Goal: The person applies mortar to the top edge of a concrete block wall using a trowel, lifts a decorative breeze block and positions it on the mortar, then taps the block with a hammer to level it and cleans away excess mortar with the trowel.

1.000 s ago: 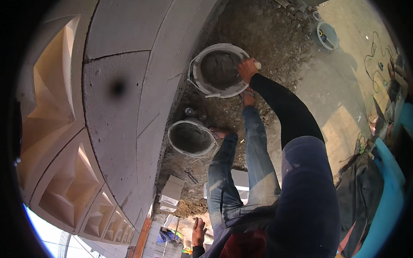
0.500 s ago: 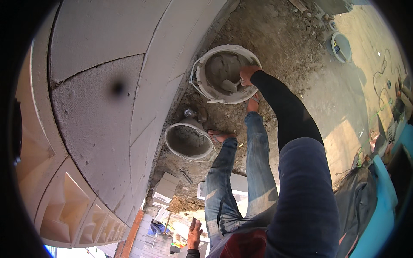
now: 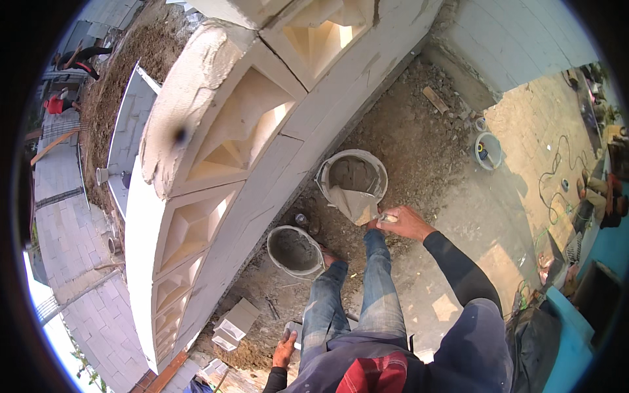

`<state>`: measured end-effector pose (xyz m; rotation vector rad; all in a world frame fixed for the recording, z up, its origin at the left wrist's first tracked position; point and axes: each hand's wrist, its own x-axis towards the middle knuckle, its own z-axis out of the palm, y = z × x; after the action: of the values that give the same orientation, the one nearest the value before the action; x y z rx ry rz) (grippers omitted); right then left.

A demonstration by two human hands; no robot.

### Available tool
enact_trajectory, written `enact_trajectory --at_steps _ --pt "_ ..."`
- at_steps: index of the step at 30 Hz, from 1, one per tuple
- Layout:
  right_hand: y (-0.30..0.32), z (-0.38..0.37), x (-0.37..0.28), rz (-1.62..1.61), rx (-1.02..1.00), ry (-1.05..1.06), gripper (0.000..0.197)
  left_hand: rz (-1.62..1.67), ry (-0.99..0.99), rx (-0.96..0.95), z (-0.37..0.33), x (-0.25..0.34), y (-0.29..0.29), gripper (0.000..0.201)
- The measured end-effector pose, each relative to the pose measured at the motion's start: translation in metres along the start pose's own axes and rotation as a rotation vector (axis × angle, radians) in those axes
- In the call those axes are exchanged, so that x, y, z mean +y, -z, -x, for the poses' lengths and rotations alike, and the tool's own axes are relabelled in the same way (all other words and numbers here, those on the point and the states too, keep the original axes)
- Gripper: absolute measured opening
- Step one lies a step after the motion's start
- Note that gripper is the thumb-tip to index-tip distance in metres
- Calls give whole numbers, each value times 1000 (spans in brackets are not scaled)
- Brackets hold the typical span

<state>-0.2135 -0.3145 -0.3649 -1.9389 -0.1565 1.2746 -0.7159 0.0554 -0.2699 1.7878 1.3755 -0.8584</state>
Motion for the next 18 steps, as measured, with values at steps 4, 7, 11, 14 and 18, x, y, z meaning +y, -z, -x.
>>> enact_trajectory --at_steps 4,7,11,14,18 --pt "-1 90 -97 190 457 316 38 -76 38 -97 -49 -11 21 104" --pt "4 163 -206 187 705 376 35 98 -23 -53 -93 -45 24 104" --pt "24 209 -286 313 928 432 30 423 63 -117 -83 -21 27 105" --pt "50 203 -335 243 855 394 29 539 226 -192 -116 -58 2 104" --pt "70 185 -389 258 711 355 35 653 252 -194 -137 -82 -42 94"
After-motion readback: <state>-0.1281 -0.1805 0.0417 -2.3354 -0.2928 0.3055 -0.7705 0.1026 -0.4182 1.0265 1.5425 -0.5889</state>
